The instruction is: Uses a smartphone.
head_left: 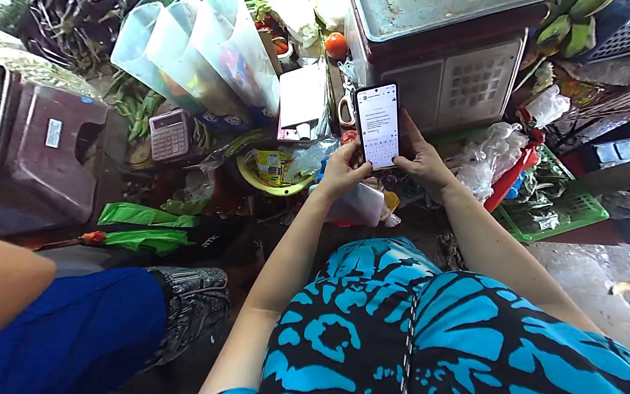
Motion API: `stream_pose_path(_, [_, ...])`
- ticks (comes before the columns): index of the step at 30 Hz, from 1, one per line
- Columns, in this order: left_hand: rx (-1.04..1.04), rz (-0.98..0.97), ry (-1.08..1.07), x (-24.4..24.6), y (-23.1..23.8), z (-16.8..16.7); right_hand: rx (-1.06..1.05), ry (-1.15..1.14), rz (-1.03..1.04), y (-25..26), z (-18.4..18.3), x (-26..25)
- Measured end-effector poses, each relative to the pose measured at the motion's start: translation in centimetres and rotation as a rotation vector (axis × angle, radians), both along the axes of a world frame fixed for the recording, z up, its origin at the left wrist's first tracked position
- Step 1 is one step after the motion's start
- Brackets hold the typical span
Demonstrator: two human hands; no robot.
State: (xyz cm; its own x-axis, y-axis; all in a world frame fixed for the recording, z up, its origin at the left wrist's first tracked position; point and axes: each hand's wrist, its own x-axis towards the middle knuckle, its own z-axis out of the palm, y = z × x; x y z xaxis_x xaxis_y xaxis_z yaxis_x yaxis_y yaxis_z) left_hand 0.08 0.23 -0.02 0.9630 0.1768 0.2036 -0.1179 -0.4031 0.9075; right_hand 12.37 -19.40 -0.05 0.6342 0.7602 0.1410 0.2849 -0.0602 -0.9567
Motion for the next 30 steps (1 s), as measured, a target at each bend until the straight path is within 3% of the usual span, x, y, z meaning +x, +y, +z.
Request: stream_pose_path(30, [0.026,0.022,0.012,-0.03,0.01,0.16,0.057,0.053,-0.017,0.19,0.02,-0.25])
